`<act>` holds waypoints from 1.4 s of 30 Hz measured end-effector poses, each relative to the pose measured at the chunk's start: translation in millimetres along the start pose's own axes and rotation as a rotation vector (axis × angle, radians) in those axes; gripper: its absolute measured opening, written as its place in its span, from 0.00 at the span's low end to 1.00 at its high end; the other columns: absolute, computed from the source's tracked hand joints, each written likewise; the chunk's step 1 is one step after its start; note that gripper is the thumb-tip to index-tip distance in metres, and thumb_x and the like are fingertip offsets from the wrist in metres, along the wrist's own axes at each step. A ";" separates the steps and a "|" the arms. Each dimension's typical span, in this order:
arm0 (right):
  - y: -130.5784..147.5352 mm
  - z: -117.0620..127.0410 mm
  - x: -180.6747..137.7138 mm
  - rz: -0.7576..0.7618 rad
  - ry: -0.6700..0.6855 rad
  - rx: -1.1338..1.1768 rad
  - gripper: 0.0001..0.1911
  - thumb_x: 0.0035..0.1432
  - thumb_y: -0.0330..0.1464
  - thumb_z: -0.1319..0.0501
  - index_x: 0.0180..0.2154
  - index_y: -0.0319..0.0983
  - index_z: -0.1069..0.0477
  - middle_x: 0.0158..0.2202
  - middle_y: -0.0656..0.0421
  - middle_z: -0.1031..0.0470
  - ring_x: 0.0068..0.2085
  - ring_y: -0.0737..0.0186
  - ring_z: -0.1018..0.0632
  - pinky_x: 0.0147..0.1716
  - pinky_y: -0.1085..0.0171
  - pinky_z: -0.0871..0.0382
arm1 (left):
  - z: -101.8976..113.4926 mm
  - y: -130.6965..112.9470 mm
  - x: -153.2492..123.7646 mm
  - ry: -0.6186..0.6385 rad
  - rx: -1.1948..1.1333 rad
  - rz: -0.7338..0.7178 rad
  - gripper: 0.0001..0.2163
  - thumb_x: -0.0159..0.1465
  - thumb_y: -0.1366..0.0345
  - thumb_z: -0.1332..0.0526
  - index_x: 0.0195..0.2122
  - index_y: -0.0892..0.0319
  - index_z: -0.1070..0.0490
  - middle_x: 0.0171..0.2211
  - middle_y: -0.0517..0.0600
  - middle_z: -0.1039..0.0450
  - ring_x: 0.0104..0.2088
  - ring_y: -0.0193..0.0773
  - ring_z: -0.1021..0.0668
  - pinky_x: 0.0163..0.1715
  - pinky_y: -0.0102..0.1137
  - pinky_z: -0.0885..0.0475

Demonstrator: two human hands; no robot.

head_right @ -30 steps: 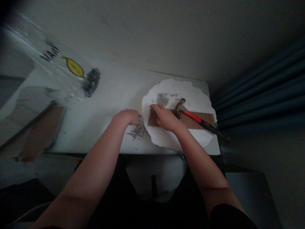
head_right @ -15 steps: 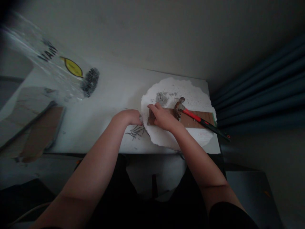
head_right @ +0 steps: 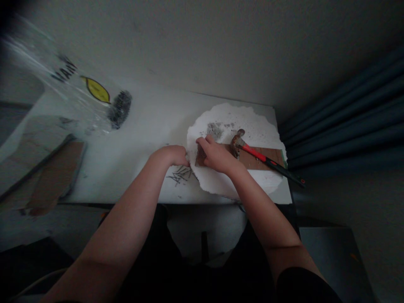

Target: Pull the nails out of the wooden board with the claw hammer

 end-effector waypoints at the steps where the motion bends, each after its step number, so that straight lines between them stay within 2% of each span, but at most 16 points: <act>1: 0.4 0.5 -0.3 0.002 0.001 -0.006 0.32 0.51 0.20 0.44 0.59 0.39 0.39 0.55 0.48 0.34 0.43 0.55 0.24 0.46 0.57 0.30 | 0.0 -0.2 -0.3 0.000 -0.004 0.000 0.25 0.53 0.55 0.32 0.51 0.59 0.20 0.50 0.65 0.22 0.48 0.57 0.20 0.44 0.39 0.27; 7: 6.1 8.8 -2.8 0.013 -0.041 -0.006 0.31 0.53 0.17 0.48 0.58 0.39 0.36 0.54 0.48 0.34 0.45 0.55 0.25 0.48 0.56 0.31 | 1.1 -2.1 -2.3 0.021 0.025 0.003 0.25 0.55 0.55 0.34 0.53 0.59 0.21 0.49 0.65 0.21 0.47 0.57 0.20 0.44 0.39 0.26; 10: 6.7 23.5 -6.6 0.041 -0.124 0.031 0.29 0.54 0.18 0.48 0.56 0.40 0.34 0.53 0.49 0.34 0.47 0.54 0.26 0.48 0.56 0.30 | 3.2 0.7 -3.2 0.017 0.063 0.045 0.24 0.56 0.57 0.36 0.53 0.59 0.21 0.50 0.64 0.22 0.49 0.55 0.21 0.44 0.37 0.27; 13: 4.3 36.7 -10.4 0.054 -0.202 0.085 0.26 0.55 0.20 0.46 0.54 0.41 0.33 0.52 0.51 0.34 0.44 0.57 0.26 0.44 0.58 0.29 | 9.0 7.0 -6.4 -0.029 0.051 0.023 0.21 0.56 0.59 0.37 0.50 0.61 0.21 0.47 0.63 0.20 0.45 0.52 0.20 0.41 0.35 0.28; 15: 4.0 39.4 -11.1 0.046 -0.227 0.121 0.24 0.56 0.21 0.45 0.54 0.41 0.33 0.52 0.51 0.35 0.40 0.59 0.26 0.40 0.60 0.29 | 14.5 10.9 -10.4 -0.083 -0.039 -0.076 0.21 0.56 0.56 0.37 0.48 0.60 0.20 0.43 0.60 0.19 0.41 0.48 0.20 0.39 0.33 0.29; 18: 8.7 34.5 -8.8 0.013 -0.247 0.186 0.20 0.57 0.24 0.44 0.51 0.41 0.31 0.51 0.52 0.34 0.36 0.62 0.27 0.38 0.60 0.29 | 20.8 12.7 -15.7 -0.128 -0.259 -0.322 0.21 0.55 0.50 0.36 0.46 0.58 0.21 0.40 0.53 0.20 0.39 0.42 0.22 0.38 0.31 0.30; 21: 15.9 25.7 -4.8 0.006 -0.242 0.284 0.17 0.59 0.25 0.43 0.49 0.41 0.31 0.50 0.53 0.34 0.35 0.62 0.27 0.37 0.60 0.28 | 21.1 10.2 -16.6 -0.122 -0.404 -0.531 0.18 0.58 0.53 0.39 0.44 0.57 0.21 0.39 0.49 0.20 0.40 0.39 0.22 0.41 0.30 0.31; 23: 18.1 20.6 -2.7 0.019 -0.222 0.326 0.15 0.59 0.26 0.44 0.48 0.41 0.30 0.49 0.53 0.33 0.36 0.62 0.26 0.37 0.60 0.28 | 19.4 8.3 -14.9 -0.134 -0.425 -0.556 0.15 0.59 0.57 0.41 0.41 0.58 0.21 0.37 0.49 0.20 0.38 0.39 0.22 0.41 0.30 0.31; 27: 12.3 14.1 -0.1 0.031 -0.222 0.367 0.14 0.59 0.26 0.43 0.47 0.41 0.31 0.50 0.53 0.33 0.36 0.62 0.26 0.36 0.60 0.28 | 18.6 5.4 -13.1 -0.173 -0.444 -0.524 0.15 0.57 0.59 0.40 0.41 0.59 0.21 0.36 0.50 0.21 0.37 0.39 0.23 0.39 0.30 0.31; 31: -2.0 11.5 1.8 0.024 -0.239 0.397 0.15 0.58 0.29 0.40 0.48 0.42 0.31 0.51 0.52 0.32 0.38 0.61 0.25 0.35 0.60 0.27 | 19.6 5.4 -14.7 -0.138 -0.378 -0.487 0.14 0.58 0.59 0.41 0.39 0.58 0.20 0.35 0.48 0.21 0.37 0.39 0.23 0.39 0.30 0.32; 34: -9.9 9.2 1.6 0.028 -0.199 0.332 0.20 0.56 0.26 0.41 0.51 0.41 0.32 0.52 0.52 0.32 0.37 0.62 0.25 0.37 0.61 0.27 | 15.3 10.2 -13.3 -0.109 -0.220 -0.341 0.14 0.58 0.59 0.41 0.39 0.57 0.19 0.33 0.49 0.20 0.36 0.39 0.23 0.38 0.30 0.32; 38: -7.9 1.0 0.2 0.026 -0.082 0.149 0.32 0.53 0.20 0.46 0.60 0.38 0.36 0.54 0.49 0.32 0.42 0.59 0.24 0.45 0.59 0.29 | 1.9 14.3 -5.9 0.020 0.013 -0.090 0.14 0.54 0.63 0.36 0.40 0.57 0.17 0.35 0.56 0.19 0.39 0.46 0.20 0.40 0.32 0.30; 42: -1.9 -6.1 0.7 0.013 -0.052 0.047 0.38 0.52 0.18 0.48 0.66 0.37 0.42 0.55 0.47 0.32 0.46 0.56 0.24 0.50 0.58 0.30 | -6.9 8.5 4.2 0.119 0.069 0.011 0.17 0.52 0.66 0.34 0.42 0.62 0.17 0.37 0.62 0.19 0.42 0.52 0.19 0.42 0.35 0.27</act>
Point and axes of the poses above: each hand's wrist, its own x-axis towards the middle knuckle, its own z-axis out of the back of the hand, y = z × x, the point moved 1 cm from there along x, towards the middle knuckle
